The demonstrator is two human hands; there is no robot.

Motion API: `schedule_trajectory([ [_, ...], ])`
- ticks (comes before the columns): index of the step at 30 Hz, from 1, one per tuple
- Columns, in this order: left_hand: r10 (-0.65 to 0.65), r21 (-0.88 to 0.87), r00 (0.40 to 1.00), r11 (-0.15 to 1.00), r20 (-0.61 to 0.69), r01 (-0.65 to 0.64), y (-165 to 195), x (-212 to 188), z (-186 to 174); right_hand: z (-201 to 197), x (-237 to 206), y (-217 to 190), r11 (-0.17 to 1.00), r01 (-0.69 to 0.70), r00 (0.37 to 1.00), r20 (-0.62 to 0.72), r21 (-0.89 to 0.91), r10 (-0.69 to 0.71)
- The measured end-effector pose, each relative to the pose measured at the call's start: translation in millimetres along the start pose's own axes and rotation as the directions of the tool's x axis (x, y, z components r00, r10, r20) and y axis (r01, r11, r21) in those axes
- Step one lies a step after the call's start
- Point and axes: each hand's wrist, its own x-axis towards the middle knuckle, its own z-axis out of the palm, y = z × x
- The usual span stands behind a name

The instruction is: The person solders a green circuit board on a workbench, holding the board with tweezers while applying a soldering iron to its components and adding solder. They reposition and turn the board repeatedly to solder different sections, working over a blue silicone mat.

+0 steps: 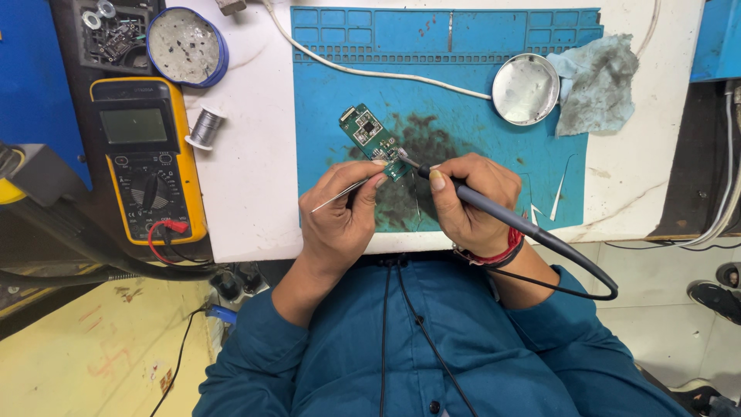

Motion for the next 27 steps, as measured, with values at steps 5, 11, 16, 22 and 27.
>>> schedule_trajectory([
  [5, -0.005, -0.011, 1.0, 1.0, -0.003, 0.005, -0.3, -0.7, 0.5, -0.3, -0.3, -0.1, 1.0, 0.001, 1.0, 0.003, -0.008, -0.001],
  [11, 0.0, 0.005, 1.0, 1.0, -0.004, 0.0, -0.5, -1.3, 0.3, -0.3, 0.0, -0.9, 1.0, -0.002, 1.0, 0.001, -0.012, 0.002],
  [16, -0.003, -0.018, 1.0, 1.0, -0.007, 0.002, -1.3, -1.6, 1.0, -0.4, 0.5, -1.0, 1.0, -0.002, 1.0, 0.001, 0.0, 0.002],
  [22, -0.005, -0.02, 1.0, 1.0, -0.01, 0.005, -1.3, -1.9, 1.2, -0.9, 0.5, -1.1, 1.0, 0.002, 1.0, 0.001, -0.005, -0.002],
  [27, 0.0, -0.024, 1.0, 1.0, -0.013, -0.001, -0.6, -1.9, 1.1, -0.5, 0.1, -1.1, 1.0, -0.001, 1.0, -0.005, 0.001, 0.001],
])
